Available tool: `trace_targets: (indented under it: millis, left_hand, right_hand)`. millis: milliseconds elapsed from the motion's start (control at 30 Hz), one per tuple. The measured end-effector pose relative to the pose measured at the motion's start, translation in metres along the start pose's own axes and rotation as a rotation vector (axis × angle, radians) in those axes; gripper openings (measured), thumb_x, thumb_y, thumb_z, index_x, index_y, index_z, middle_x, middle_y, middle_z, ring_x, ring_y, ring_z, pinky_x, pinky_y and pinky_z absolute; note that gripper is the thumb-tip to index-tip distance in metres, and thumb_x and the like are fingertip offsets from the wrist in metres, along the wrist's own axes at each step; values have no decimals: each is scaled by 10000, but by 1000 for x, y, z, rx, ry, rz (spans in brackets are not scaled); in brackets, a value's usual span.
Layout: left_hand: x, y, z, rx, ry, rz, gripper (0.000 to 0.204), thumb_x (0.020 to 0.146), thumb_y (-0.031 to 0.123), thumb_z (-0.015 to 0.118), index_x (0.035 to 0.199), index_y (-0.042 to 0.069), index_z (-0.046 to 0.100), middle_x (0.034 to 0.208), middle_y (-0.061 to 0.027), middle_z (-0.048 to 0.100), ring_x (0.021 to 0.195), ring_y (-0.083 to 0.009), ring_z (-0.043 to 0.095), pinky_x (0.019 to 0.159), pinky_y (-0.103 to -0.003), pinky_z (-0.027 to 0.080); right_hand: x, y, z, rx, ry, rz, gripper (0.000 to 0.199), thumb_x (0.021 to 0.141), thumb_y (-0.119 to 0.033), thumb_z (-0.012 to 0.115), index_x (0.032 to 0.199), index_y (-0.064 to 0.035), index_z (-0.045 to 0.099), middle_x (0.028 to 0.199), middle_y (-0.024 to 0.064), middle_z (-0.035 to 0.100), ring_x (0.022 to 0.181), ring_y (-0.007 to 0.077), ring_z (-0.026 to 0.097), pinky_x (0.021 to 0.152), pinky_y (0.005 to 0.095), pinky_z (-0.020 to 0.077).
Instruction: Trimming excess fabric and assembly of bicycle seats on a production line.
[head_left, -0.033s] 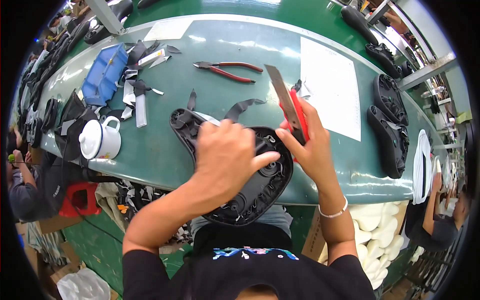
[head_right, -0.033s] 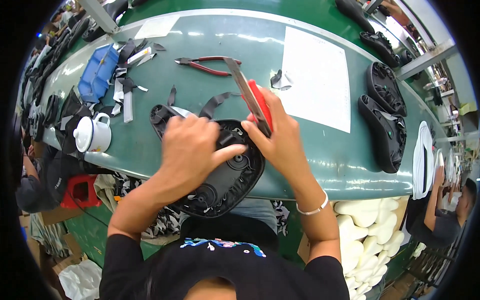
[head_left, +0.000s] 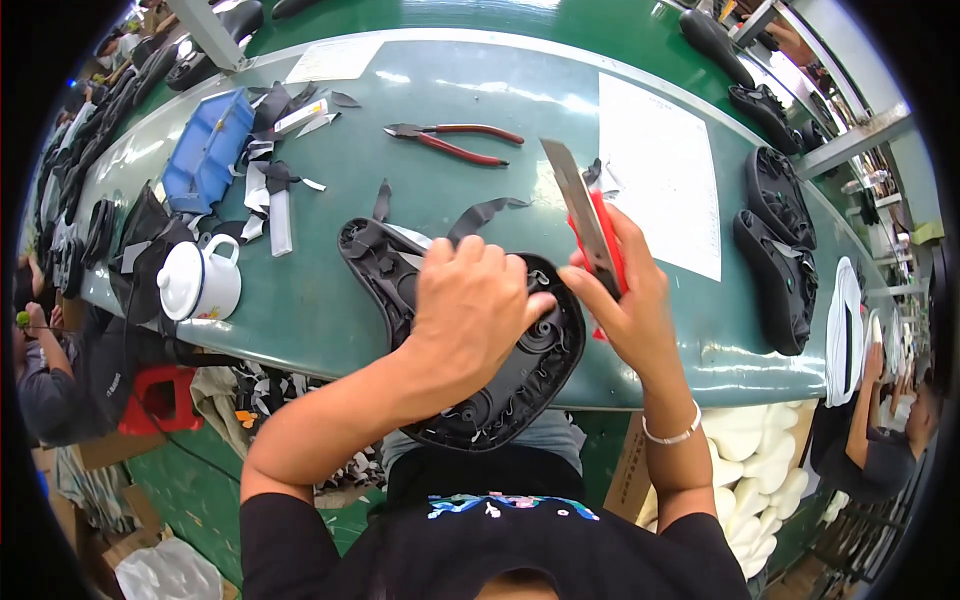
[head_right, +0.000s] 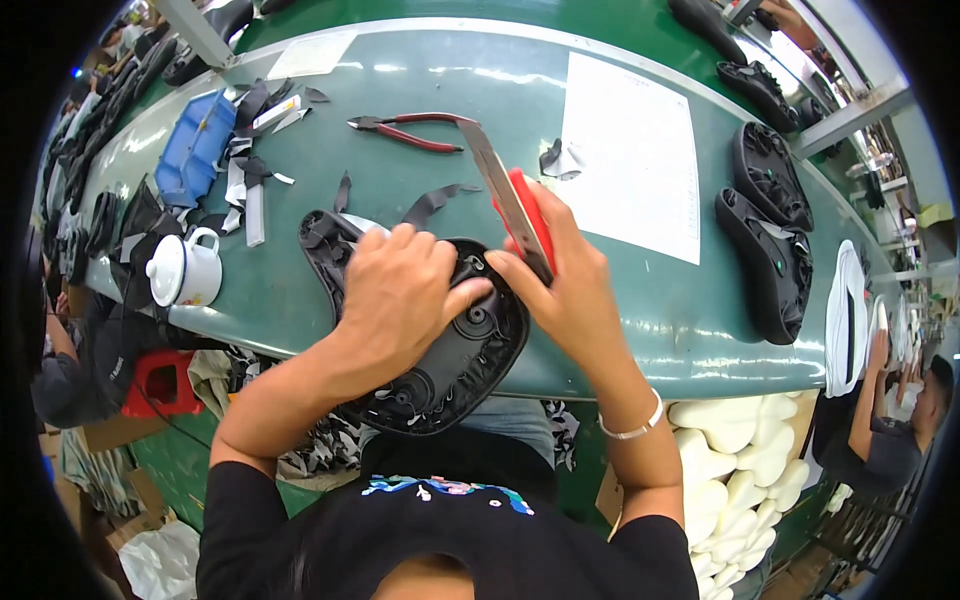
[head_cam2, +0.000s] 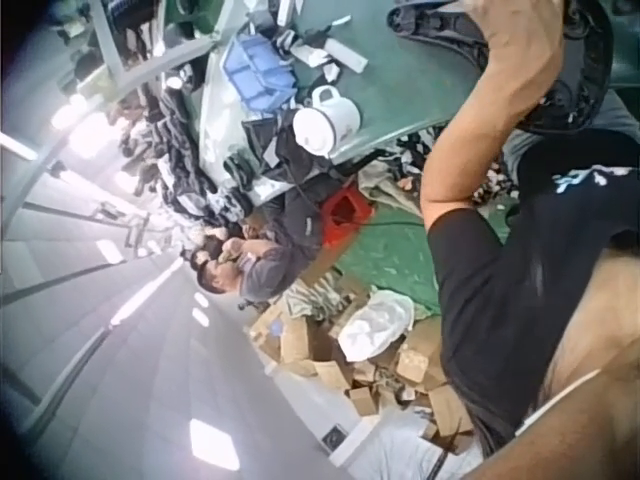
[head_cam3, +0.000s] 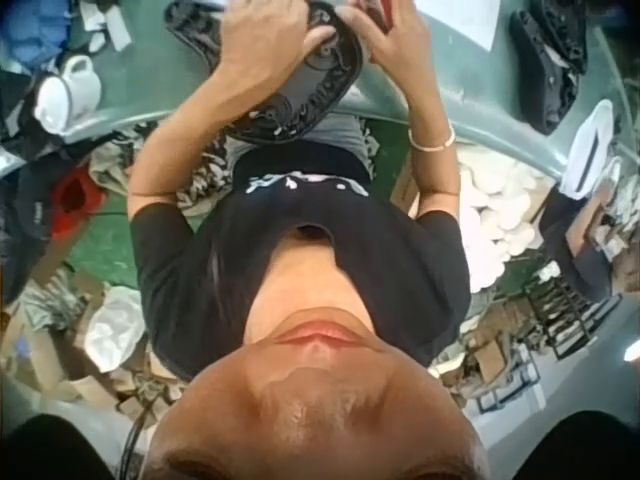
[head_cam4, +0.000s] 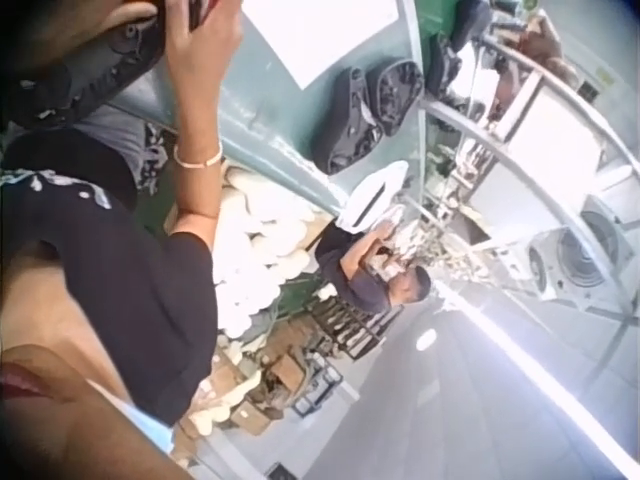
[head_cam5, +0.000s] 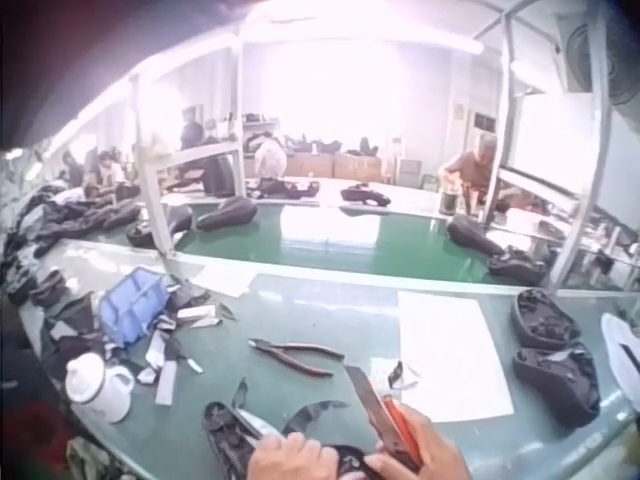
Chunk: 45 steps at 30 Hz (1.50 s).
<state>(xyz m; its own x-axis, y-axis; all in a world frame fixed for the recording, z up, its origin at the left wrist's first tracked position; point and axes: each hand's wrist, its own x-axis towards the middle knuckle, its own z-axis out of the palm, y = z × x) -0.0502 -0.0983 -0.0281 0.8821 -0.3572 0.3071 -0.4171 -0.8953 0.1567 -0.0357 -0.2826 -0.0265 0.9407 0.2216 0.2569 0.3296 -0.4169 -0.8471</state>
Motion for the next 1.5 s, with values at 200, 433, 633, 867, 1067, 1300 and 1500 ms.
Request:
trace_targets:
  millis: [200,433,633,867,1067,1300,1500]
  left_hand:
    - [2,-21,2,-582,-142,56,301,817,178,611,605,13,476,604,-106,421,599,-226,420,569,-368,354]
    - [28,-13,-13,-1165,-209,-321,291,879,189,585,652,23,507,622,-5,463,617,-143,406,565,-317,336]
    - [12,-38,-10,-2282,225,-222,220,906,216,546,783,39,504,691,-15,415,598,-95,414,529,-229,350]
    - [57,-43,5,-206,301,300,164,714,131,686,680,55,545,678,-51,562,628,-207,438,583,-321,376]
    - [55,-65,18,-1079,389,-487,293,827,295,649,653,61,621,842,-46,629,837,-182,489,776,-335,368]
    - [-42,-45,-8,-1651,-51,-526,514,978,427,382,852,52,710,1057,-99,654,1090,-181,480,1040,-352,303]
    - [-68,-71,-72,-1241,92,155,537,980,375,368,537,94,482,570,-8,561,605,-209,508,698,-356,422]
  right_hand:
    - [-74,5,-52,-333,-111,-131,538,831,-46,614,1346,-110,471,936,85,671,642,234,634,608,300,513]
    - [-92,-13,-25,-896,-253,-72,661,760,-50,633,1383,-153,437,639,66,483,453,232,517,419,354,411]
    - [-115,-49,-13,-737,-255,172,603,818,-103,597,1392,-112,415,586,76,475,416,236,508,400,387,376]
    - [-39,-22,-15,-948,-203,-18,532,852,-101,561,1369,-151,445,627,106,548,517,292,546,468,388,390]
    - [-75,-45,-7,-975,-250,58,536,828,-117,590,1350,-138,471,545,107,519,435,289,511,434,397,369]
    - [12,-8,-56,-936,-466,-294,514,853,-62,516,1278,-350,518,575,24,475,516,219,525,486,346,376]
    - [14,-29,-55,-1022,-692,-416,534,851,-54,504,1286,-363,500,636,35,477,588,200,514,564,321,344]
